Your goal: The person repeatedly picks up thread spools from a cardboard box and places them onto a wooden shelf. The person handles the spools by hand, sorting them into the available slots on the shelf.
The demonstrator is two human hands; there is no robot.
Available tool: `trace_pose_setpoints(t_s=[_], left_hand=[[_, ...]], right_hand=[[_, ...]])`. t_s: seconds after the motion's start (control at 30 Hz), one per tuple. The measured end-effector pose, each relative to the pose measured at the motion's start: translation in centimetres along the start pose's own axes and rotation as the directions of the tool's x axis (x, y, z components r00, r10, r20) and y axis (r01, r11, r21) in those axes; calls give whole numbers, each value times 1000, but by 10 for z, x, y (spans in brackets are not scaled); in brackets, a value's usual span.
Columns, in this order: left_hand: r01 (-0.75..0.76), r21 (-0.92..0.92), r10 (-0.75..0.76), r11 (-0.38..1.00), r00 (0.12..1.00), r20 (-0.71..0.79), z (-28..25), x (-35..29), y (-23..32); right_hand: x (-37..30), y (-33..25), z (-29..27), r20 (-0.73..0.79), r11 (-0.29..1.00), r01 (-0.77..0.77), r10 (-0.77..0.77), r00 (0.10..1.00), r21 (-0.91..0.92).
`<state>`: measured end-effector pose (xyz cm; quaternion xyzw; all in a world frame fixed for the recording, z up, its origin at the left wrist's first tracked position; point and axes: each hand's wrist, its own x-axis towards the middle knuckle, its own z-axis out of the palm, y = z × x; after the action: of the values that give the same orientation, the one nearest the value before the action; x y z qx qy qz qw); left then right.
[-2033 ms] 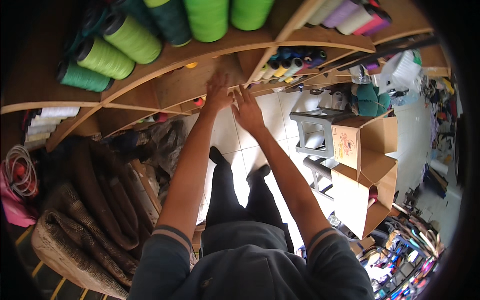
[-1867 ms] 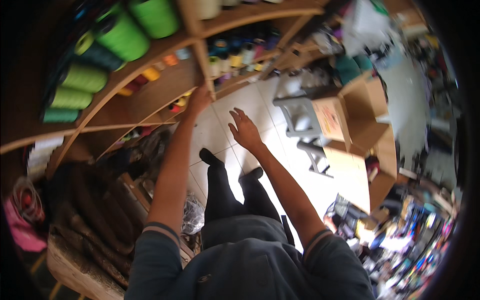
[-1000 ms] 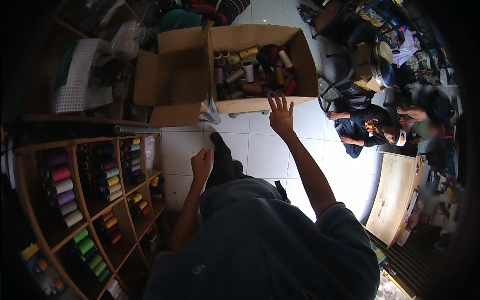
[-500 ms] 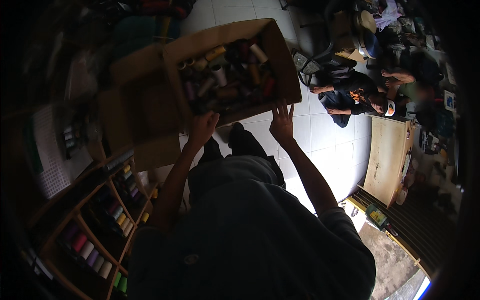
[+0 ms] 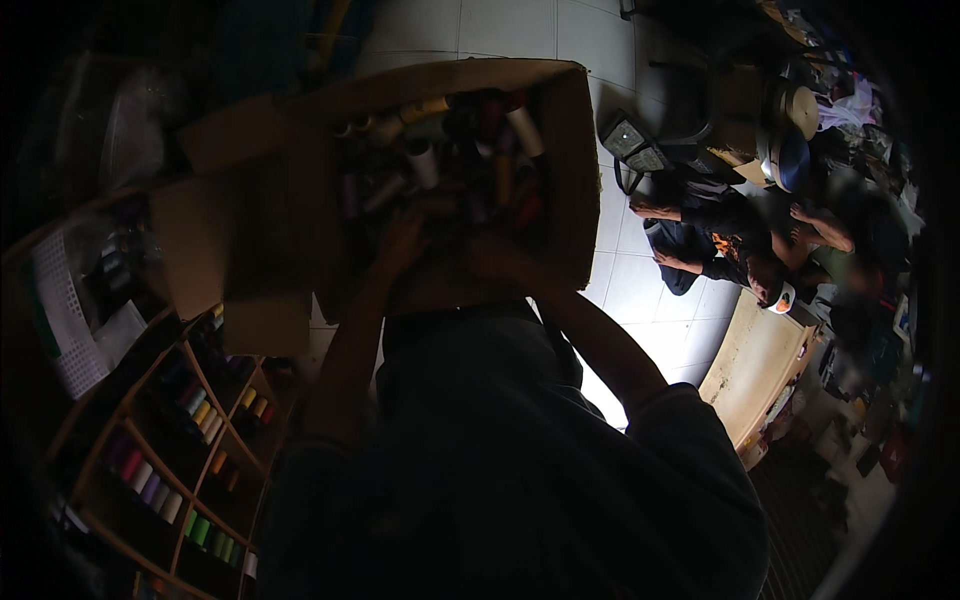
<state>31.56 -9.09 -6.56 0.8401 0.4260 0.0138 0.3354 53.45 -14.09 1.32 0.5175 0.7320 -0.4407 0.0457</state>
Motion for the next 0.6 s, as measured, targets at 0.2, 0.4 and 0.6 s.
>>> trace_pose_setpoints(t_s=[0.2, 0.4, 0.6], left_hand=[[174, 235, -214, 956, 964, 157, 29, 26, 8], [235, 141, -250, 962, 963, 104, 41, 18, -12], [403, -119, -403, 908, 915, 23, -5, 4, -5]], right_hand=[[39, 43, 17, -279, 994, -103, 89, 956, -36], [87, 49, 18, -153, 995, -86, 91, 984, 41], [166, 49, 31, -429, 861, -180, 406, 807, 476]])
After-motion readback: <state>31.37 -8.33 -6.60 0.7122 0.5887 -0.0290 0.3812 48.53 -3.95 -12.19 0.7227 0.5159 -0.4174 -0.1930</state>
